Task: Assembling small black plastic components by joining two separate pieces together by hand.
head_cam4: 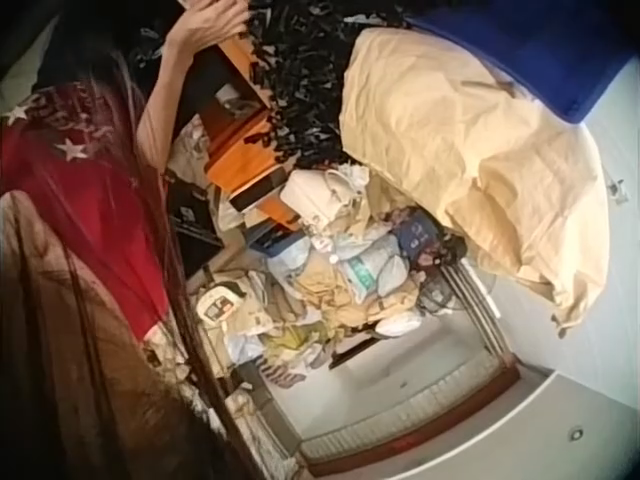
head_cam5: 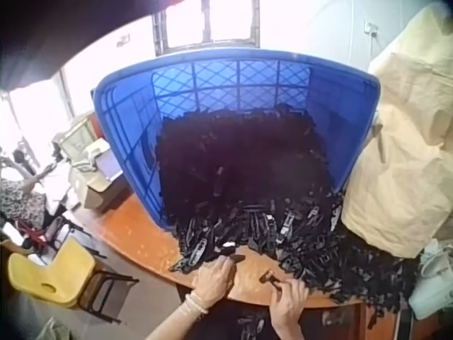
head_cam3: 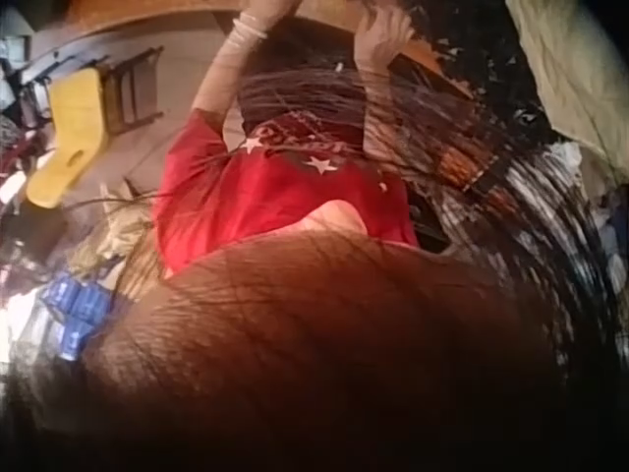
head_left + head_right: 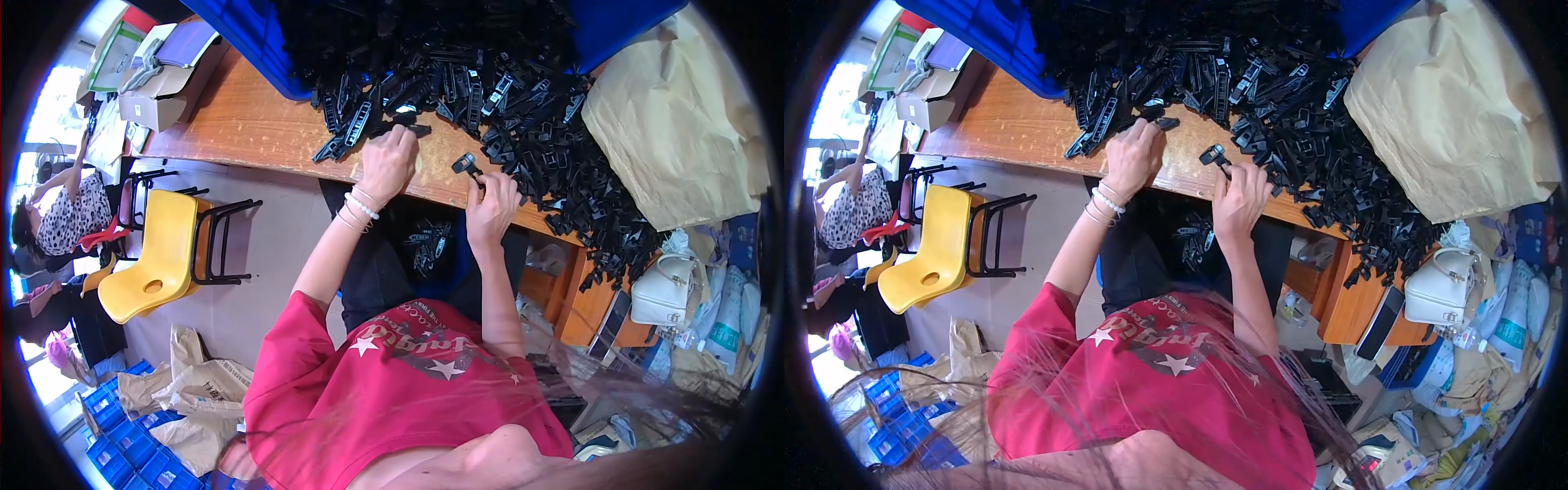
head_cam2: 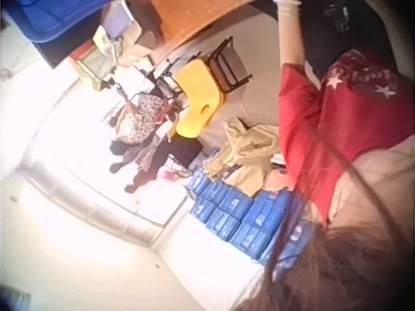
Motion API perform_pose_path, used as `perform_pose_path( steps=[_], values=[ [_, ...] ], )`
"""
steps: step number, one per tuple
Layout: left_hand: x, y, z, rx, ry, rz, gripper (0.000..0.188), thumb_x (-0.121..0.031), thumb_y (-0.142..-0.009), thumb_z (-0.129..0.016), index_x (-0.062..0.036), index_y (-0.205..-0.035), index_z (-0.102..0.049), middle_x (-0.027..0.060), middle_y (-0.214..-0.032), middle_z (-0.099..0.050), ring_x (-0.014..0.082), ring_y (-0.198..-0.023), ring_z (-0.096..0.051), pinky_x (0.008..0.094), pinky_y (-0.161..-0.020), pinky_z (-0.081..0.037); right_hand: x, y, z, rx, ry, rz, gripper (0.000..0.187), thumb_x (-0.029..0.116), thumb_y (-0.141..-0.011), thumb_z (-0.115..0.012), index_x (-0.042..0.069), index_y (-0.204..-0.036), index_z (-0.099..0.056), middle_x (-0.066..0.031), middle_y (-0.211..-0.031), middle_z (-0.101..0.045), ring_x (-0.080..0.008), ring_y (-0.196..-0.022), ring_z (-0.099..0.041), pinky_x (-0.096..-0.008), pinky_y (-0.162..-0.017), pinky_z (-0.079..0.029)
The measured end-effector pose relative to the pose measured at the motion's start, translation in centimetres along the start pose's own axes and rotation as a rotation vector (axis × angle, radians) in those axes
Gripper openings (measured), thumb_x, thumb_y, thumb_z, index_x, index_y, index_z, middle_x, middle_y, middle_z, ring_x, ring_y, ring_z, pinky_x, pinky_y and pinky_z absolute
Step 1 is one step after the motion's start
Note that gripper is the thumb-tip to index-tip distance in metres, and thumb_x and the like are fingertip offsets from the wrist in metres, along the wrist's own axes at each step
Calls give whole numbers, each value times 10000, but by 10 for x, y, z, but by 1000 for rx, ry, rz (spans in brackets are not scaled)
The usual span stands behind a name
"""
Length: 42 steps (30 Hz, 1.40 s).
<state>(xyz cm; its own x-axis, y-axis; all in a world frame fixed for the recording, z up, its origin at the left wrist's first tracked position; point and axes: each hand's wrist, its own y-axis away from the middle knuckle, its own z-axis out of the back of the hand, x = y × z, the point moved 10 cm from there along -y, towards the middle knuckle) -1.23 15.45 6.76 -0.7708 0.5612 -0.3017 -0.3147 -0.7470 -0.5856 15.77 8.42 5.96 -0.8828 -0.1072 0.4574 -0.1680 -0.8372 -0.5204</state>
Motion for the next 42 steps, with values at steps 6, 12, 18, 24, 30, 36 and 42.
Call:
perform_pose_path(
  steps=[6, 12, 18, 24, 30, 36, 42],
  values=[
    [6, 10, 16, -45, 110, 121, 129, -127, -841, -677, -44, -886, -590, 101, -848, -539, 272, -692, -592, 358, -547, -463, -13, -1, 4, -16, -244, -148, 159, 36, -899, -612, -7, -1049, -584, -129, -851, -611, -209, -636, -579, -325, -591, -472],
    [14, 15, 8, 111, 263, 173, 164, -133, -810, -701, -22, -914, -638, 103, -884, -570, 313, -771, -607, 383, -622, -488, -12, -1, 4, 6, -247, -70, 177, 29, -886, -604, -2, -1059, -622, -153, -793, -634, -267, -641, -621, -380, -587, -483],
    [-1, 26, 1, 268, 522, 148, 202, -149, -772, -745, -34, -924, -676, 93, -899, -607, 302, -812, -632, 368, -690, -512, -33, 1, -6, 172, -264, -275, 209, 33, -835, -671, -3, -1037, -634, -152, -779, -606, -284, -619, -596, -390, -592, -475],
    [-11, 25, -13, 349, 619, 126, 205, -103, -755, -752, -13, -932, -699, 112, -903, -606, 299, -817, -628, 364, -732, -509, -18, 4, 0, 194, -471, -270, 196, 12, -804, -715, -44, -988, -679, -90, -824, -576, -177, -685, -560, -274, -609, -436],
    [-13, 22, -15, 376, 641, 100, 201, -81, -747, -747, -9, -930, -704, 113, -884, -610, 295, -810, -625, 361, -725, -506, -15, 6, -16, 427, -551, -244, 211, -13, -786, -702, -51, -993, -688, -127, -856, -588, -251, -757, -590, -324, -677, -471],
    [-20, 22, -15, 355, 623, 27, 247, -155, -740, -770, -14, -932, -706, 105, -894, -620, 288, -818, -628, 353, -729, -508, 4, 3, -24, 402, -556, -70, 240, -15, -748, -721, -44, -985, -698, -125, -891, -573, -258, -861, -572, -335, -736, -470],
    [16, -5, 11, 192, 373, 159, 359, -219, -792, -751, 4, -1049, -637, 136, -1022, -596, 306, -787, -648, 367, -667, -528, -5, -8, -11, 248, -424, -1, 265, -84, -837, -607, -1, -1078, -679, -135, -1075, -592, -245, -879, -627, -321, -739, -514]
  ],
)
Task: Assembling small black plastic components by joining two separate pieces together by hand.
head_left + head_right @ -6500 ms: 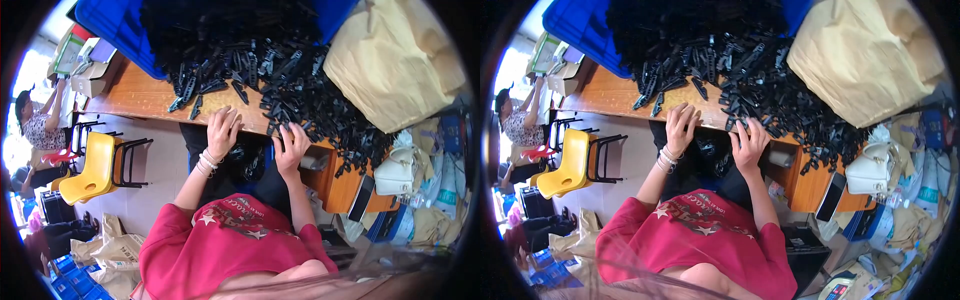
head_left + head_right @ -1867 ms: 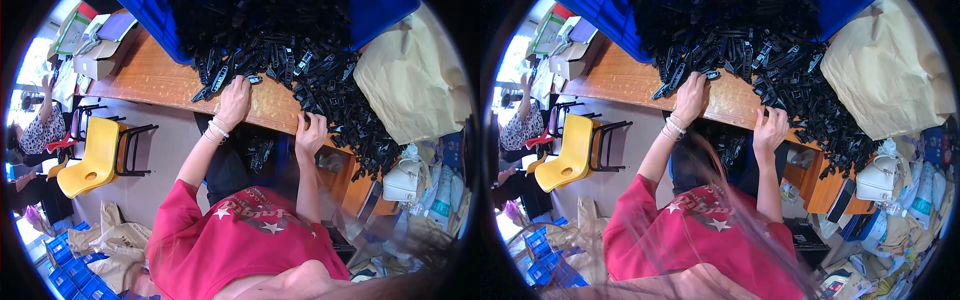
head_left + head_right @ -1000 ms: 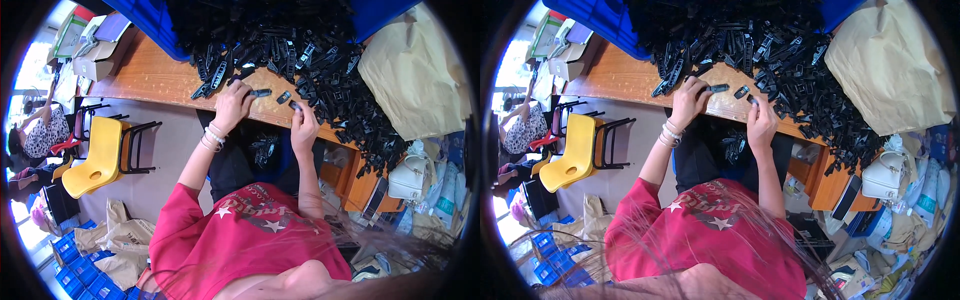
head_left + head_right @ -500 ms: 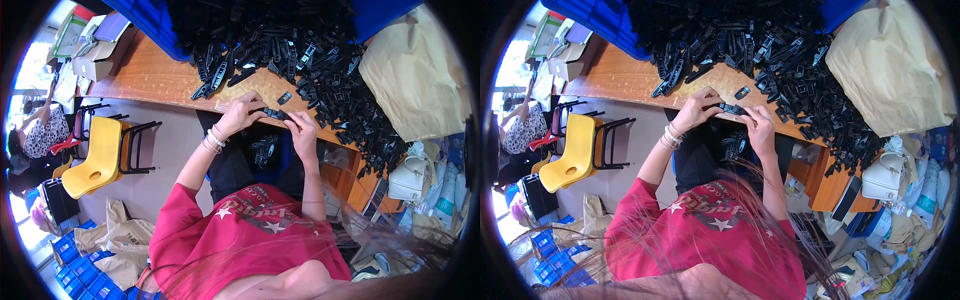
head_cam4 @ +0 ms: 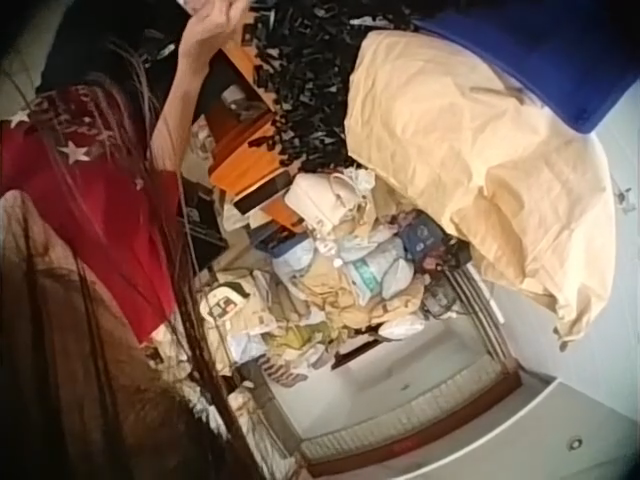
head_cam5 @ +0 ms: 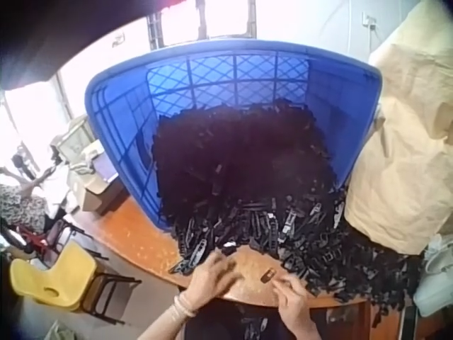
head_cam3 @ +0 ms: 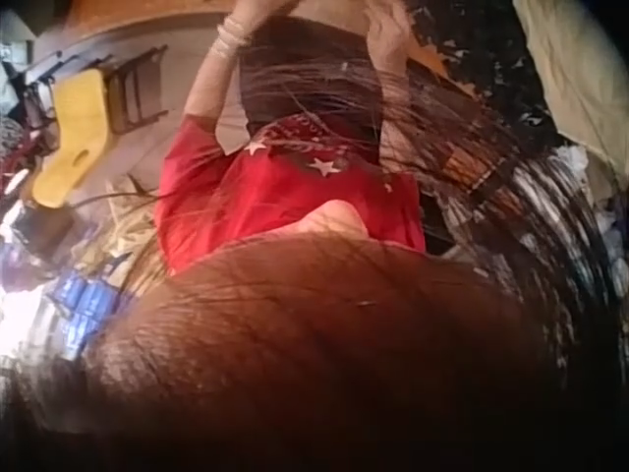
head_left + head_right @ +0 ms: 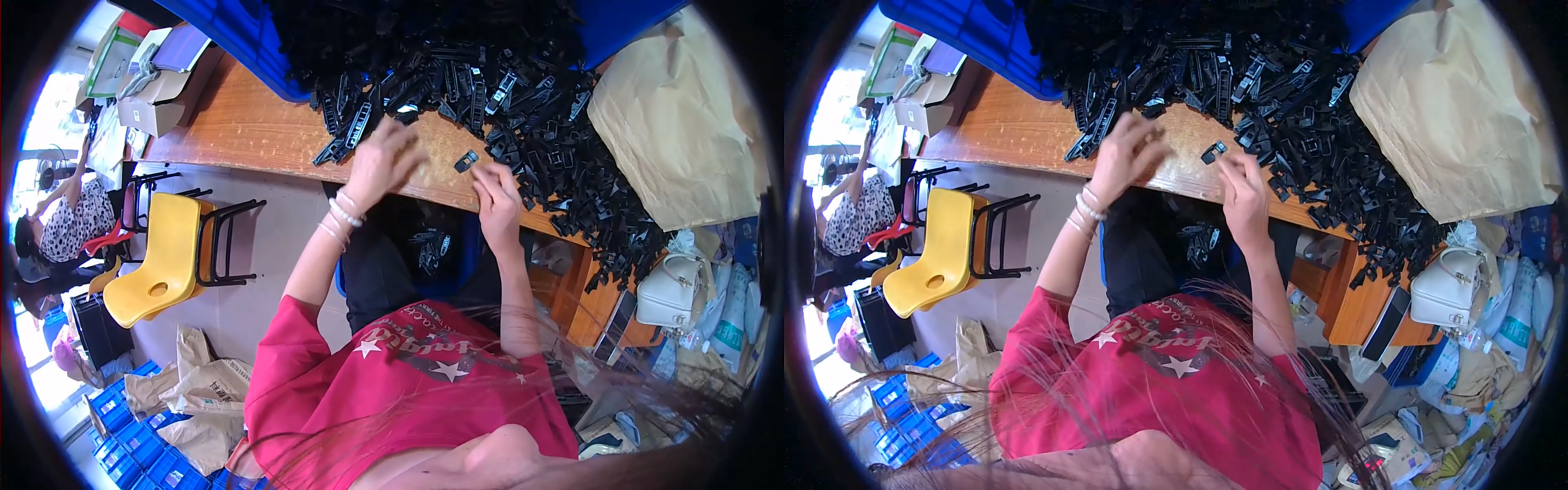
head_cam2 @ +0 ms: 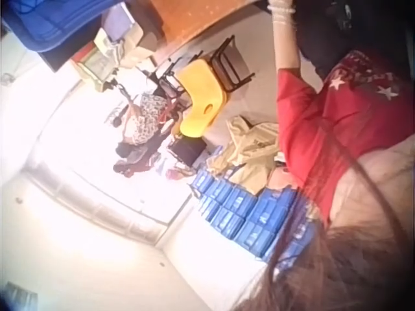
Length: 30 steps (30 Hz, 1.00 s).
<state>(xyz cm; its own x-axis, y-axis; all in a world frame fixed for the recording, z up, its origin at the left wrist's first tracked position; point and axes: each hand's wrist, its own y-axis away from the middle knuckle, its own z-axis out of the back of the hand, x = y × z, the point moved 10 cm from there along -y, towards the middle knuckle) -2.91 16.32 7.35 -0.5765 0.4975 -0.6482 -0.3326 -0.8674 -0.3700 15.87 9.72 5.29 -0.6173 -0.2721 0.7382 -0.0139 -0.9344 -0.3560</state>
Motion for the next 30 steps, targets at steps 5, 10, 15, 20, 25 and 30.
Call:
perform_pose_path(
  steps=[5, 10, 15, 20, 25, 30],
  values=[
    [10, -11, -14, -61, -393, -90, 120, -27, -782, -613, 11, -861, -531, 150, -917, -526, 300, -680, -614, 369, -566, -517, 18, -24, -29, 187, 385, 221, 365, -88, -799, -544, 11, -1148, -585, -153, -1163, -548, -332, -995, -584, -424, -819, -492],
    [-17, 26, -24, -39, -322, -218, 131, -67, -824, -631, -21, -888, -528, 124, -921, -513, 262, -704, -605, 365, -542, -492, -3, -16, -19, 50, -148, -132, 273, -53, -779, -669, -19, -1042, -607, -125, -1020, -572, -241, -851, -617, -327, -726, -509],
    [-11, 37, 4, -215, -185, -54, 205, -128, -815, -708, -24, -967, -618, 109, -957, -573, 279, -769, -623, 351, -616, -505, 2, 1, 0, -102, 72, -67, 301, -28, -735, -684, -19, -1024, -602, -135, -861, -580, -300, -745, -615, -385, -699, -503],
    [-2, 30, -12, 1, 38, -1, 163, -132, -796, -712, -33, -918, -673, 87, -930, -618, 303, -806, -634, 374, -666, -512, -21, 0, -14, -96, -585, -390, 304, 1, -781, -684, -44, -1069, -599, -95, -839, -616, -197, -731, -635, -295, -722, -506],
    [-5, 30, -18, 61, 68, -21, 174, -129, -791, -715, -37, -934, -680, 87, -932, -611, 295, -812, -634, 371, -685, -515, 2, -10, -19, 66, -319, -132, 210, 8, -791, -712, -20, -993, -665, -28, -853, -568, -100, -750, -518, -227, -661, -414],
    [-1, 29, -20, 94, 111, -40, 179, -132, -790, -718, -32, -934, -683, 89, -917, -605, 292, -811, -632, 369, -686, -512, -12, -4, -21, 178, -258, -256, 256, -4, -787, -714, -46, -1037, -679, -81, -863, -593, -151, -725, -573, -255, -689, -465]
  ],
)
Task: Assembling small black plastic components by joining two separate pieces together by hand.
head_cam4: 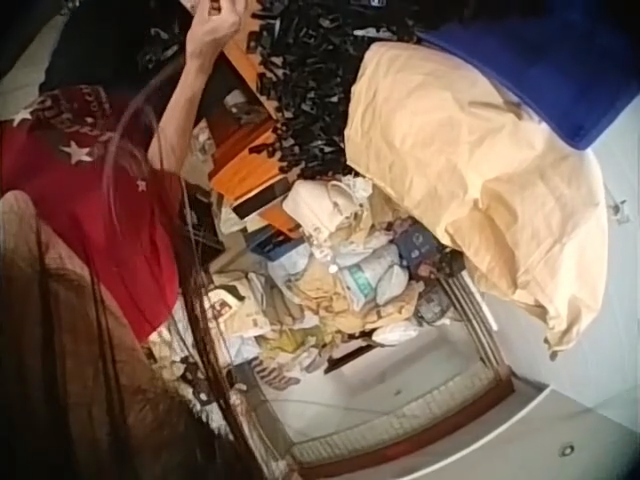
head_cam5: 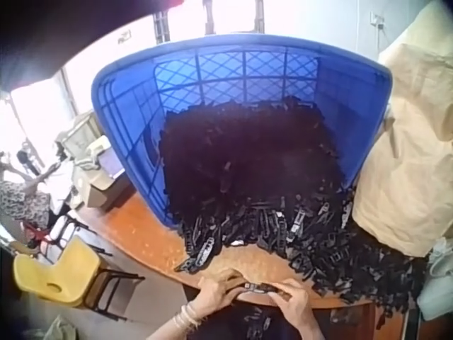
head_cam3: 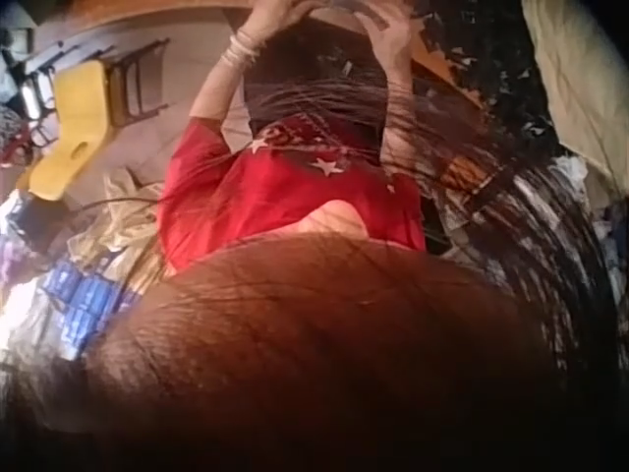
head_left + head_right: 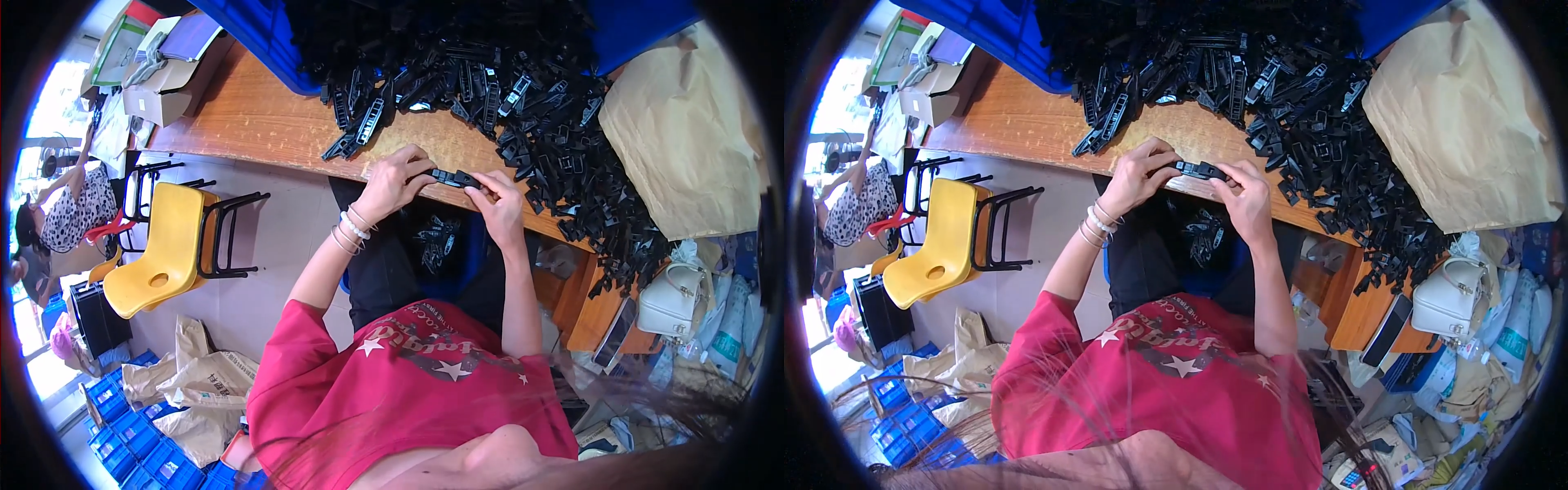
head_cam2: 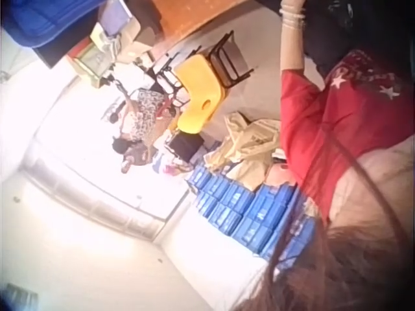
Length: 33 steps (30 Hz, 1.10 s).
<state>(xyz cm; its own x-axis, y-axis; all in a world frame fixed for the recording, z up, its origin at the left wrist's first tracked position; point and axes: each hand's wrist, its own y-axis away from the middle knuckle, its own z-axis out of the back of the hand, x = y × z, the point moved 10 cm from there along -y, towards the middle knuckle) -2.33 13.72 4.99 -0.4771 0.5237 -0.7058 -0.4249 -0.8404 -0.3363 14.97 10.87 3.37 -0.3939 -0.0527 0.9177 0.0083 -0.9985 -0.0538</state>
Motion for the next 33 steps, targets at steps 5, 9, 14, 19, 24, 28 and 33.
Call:
perform_pose_path(
  steps=[5, 9, 14, 19, 24, 28, 33],
  values=[
    [-5, -3, -1, 14, 23, -65, 167, -105, -785, -714, -23, -928, -686, 99, -890, -604, 298, -799, -621, 375, -689, -508, 4, -4, -1, -11, 8, 71, 261, -21, -752, -724, -57, -1010, -698, -106, -894, -609, -204, -829, -606, -285, -753, -476],
    [-11, -4, -7, 22, 63, -84, 202, -124, -778, -736, -8, -935, -686, 107, -892, -606, 294, -793, -625, 367, -693, -510, 7, -5, -15, 12, 6, 107, 251, -40, -752, -713, -59, -1001, -695, -120, -927, -609, -226, -844, -611, -297, -757, -477],
    [2, 3, 23, -88, 21, 53, 298, -256, -731, -809, -48, -921, -712, 86, -928, -625, 239, -737, -649, 330, -635, -523, 16, 22, -2, 27, -12, 102, 176, -16, -816, -682, -59, -987, -680, -132, -911, -609, -266, -787, -618, -290, -706, -481],
    [27, 0, 97, -469, -508, 291, 311, -285, -811, -734, -23, -965, -670, 111, -952, -592, 324, -767, -633, 382, -637, -505, 24, 68, 78, -637, 540, 202, 83, 14, -815, -694, -1, -894, -671, -118, -907, -580, -288, -860, -585, -382, -740, -478],
    [31, -4, 94, -452, -547, 285, 242, -263, -828, -704, -31, -889, -675, 99, -909, -599, 317, -739, -629, 387, -619, -496, 10, 59, 75, -601, 695, 184, 93, 33, -795, -716, 5, -867, -664, -107, -919, -560, -289, -878, -574, -389, -748, -480],
    [12, -5, 80, -427, -651, 126, 139, -177, -870, -643, -39, -859, -657, 98, -876, -581, 284, -682, -624, 372, -577, -483, 22, 54, 52, -512, 578, 280, 111, -12, -800, -686, -20, -896, -633, -135, -1000, -599, -297, -868, -608, -384, -721, -505],
    [-15, -7, 55, -333, -190, 43, 56, -88, -842, -649, -34, -841, -664, 104, -848, -592, 289, -683, -622, 363, -598, -496, 3, 36, 31, -346, 115, 31, 321, -50, -832, -644, -21, -1143, -571, -138, -1016, -595, -230, -773, -649, -323, -677, -529]
  ],
)
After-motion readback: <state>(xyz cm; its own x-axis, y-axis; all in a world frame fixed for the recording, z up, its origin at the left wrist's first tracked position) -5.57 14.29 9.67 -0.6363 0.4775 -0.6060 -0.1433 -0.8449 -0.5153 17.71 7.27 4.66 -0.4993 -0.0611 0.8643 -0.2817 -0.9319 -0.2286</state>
